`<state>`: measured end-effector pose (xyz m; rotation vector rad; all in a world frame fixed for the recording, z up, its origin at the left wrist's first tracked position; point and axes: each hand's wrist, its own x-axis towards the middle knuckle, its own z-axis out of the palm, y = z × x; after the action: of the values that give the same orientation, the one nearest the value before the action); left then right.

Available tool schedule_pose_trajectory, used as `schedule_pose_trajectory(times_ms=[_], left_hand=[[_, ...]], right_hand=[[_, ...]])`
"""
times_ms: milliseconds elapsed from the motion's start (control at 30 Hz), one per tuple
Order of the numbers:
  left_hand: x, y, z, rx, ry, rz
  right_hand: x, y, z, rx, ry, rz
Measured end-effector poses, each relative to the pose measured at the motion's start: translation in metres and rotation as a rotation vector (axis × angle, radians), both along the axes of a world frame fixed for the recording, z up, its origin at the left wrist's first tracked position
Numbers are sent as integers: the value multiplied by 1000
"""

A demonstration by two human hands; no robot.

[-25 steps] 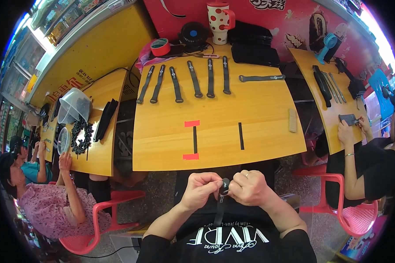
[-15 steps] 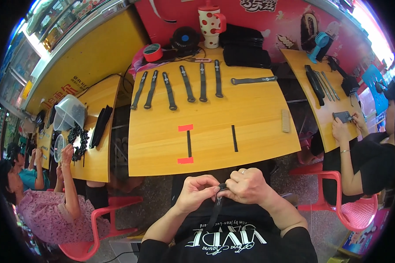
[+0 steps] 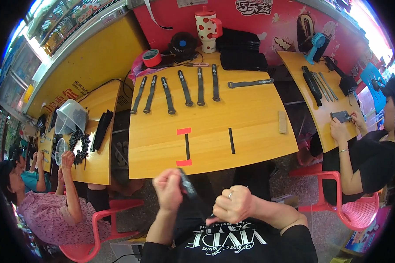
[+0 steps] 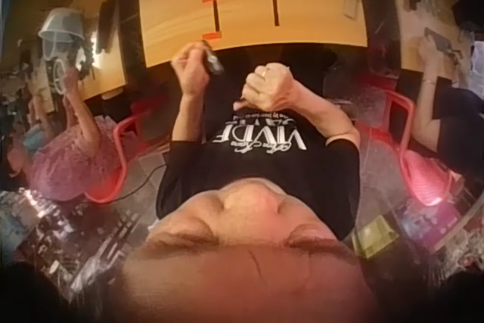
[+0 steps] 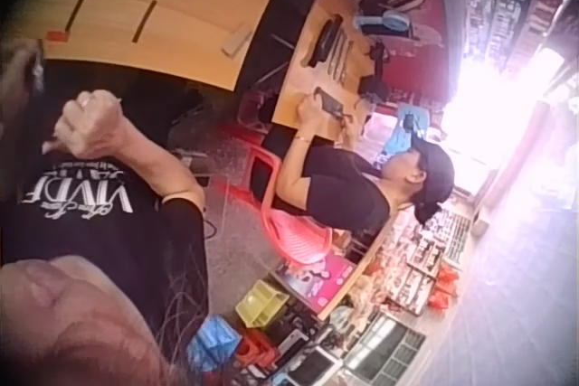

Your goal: Assembling snap fasteners onto fabric straps at a workshop table.

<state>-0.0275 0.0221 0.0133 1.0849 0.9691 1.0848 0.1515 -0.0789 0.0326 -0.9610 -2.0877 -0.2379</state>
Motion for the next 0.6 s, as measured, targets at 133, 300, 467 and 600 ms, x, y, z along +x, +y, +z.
schedule_pose_trajectory(times_ms=[133, 300, 467, 600], left_hand=[[-45, 60, 15, 211, 60, 296], [-86, 144, -11, 299, 245, 376], [-106, 210, -57, 423, 674, 471], [-87, 217, -51, 580, 987, 374]], right_hand=[[-6, -5, 3, -43, 158, 140], [-8, -8, 6, -124, 240, 200], [10, -27, 19, -127, 281, 233], [25, -35, 10, -224, 370, 39]])
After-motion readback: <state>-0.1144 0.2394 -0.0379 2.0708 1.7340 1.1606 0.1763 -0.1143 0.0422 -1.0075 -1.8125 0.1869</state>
